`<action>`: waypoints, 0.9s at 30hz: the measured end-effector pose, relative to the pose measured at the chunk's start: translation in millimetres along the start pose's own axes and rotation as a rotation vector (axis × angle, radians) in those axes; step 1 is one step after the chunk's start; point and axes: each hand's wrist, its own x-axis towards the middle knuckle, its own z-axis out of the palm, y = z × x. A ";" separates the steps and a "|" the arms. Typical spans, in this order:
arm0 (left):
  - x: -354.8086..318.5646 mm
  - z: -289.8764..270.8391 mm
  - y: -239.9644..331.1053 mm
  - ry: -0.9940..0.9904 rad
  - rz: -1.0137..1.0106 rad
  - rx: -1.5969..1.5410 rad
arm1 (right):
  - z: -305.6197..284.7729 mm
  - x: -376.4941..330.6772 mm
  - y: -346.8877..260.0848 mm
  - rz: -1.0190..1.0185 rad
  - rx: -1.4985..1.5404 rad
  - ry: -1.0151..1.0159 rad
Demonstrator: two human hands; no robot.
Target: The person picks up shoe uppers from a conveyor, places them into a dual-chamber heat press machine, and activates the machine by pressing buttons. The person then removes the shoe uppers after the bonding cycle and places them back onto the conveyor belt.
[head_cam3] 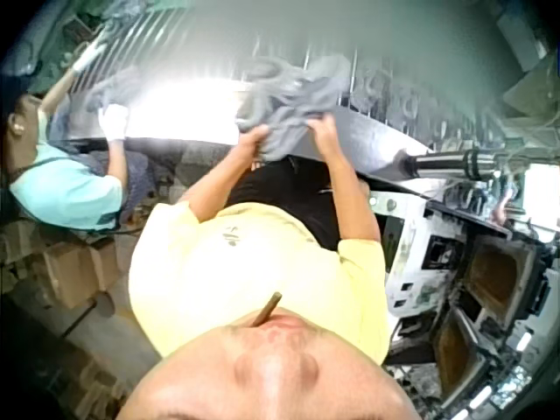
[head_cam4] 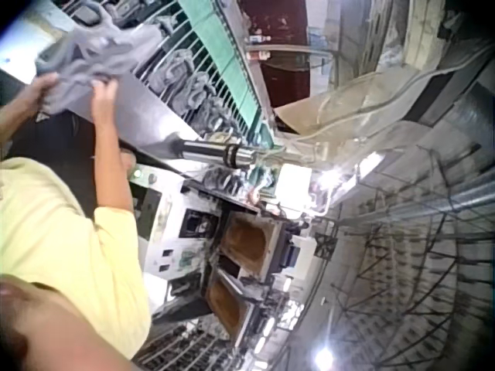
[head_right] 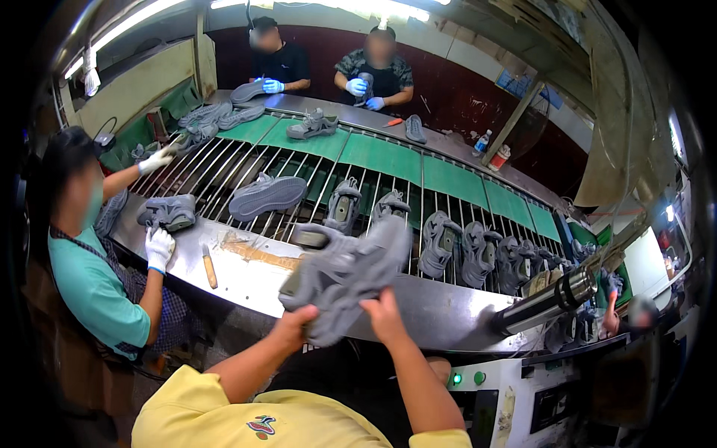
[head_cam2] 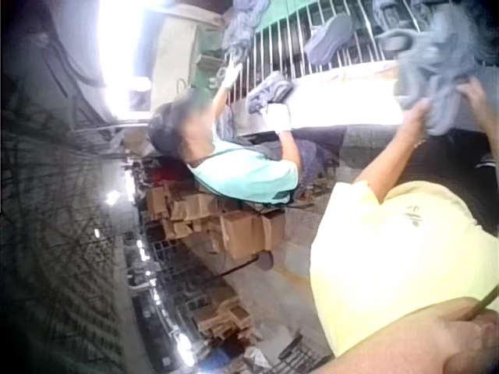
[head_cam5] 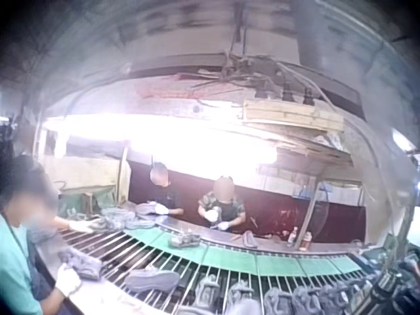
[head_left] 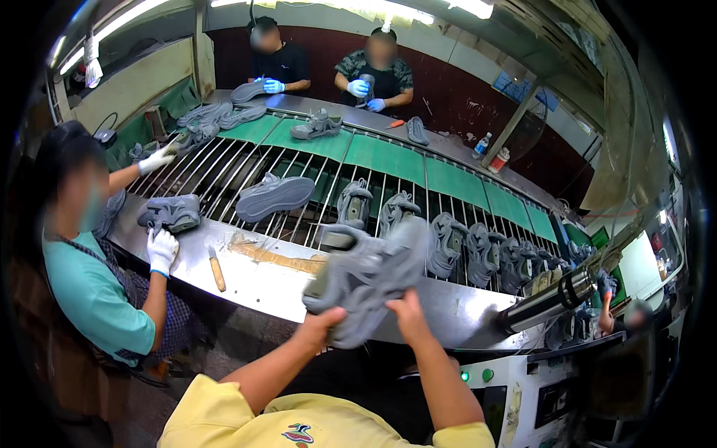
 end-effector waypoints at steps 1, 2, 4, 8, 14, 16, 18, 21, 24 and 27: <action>-0.2 -28.3 13.5 0.119 0.132 0.094 | 24.2 3.7 -7.1 0.101 0.078 -0.117; -5.2 -34.5 32.4 0.251 0.281 0.197 | 39.1 7.7 -8.9 0.201 0.152 -0.224; -6.2 -80.4 50.5 0.398 0.437 0.421 | 53.8 10.5 6.6 0.227 -0.109 -0.404; -1.9 -162.9 62.7 0.548 0.599 1.088 | 45.0 6.6 59.1 0.328 -0.249 -0.351; 51.0 -166.4 41.3 0.502 0.695 0.948 | -1.3 9.4 122.2 0.315 -0.696 0.046; 90.0 -169.8 35.1 0.585 0.751 1.031 | -7.2 17.7 135.8 0.273 -0.804 0.151; 129.8 -156.0 41.0 0.664 0.779 1.093 | -6.9 25.6 148.3 0.197 -0.916 0.160; 190.5 -137.6 60.2 0.773 0.722 1.265 | -0.3 45.3 172.9 0.037 -1.076 0.110; 240.9 -122.2 74.9 0.781 0.665 1.367 | 9.0 59.4 188.2 -0.042 -1.164 0.153; 273.2 -142.5 70.9 0.739 0.664 1.333 | 15.6 56.1 180.1 -0.017 -1.118 0.126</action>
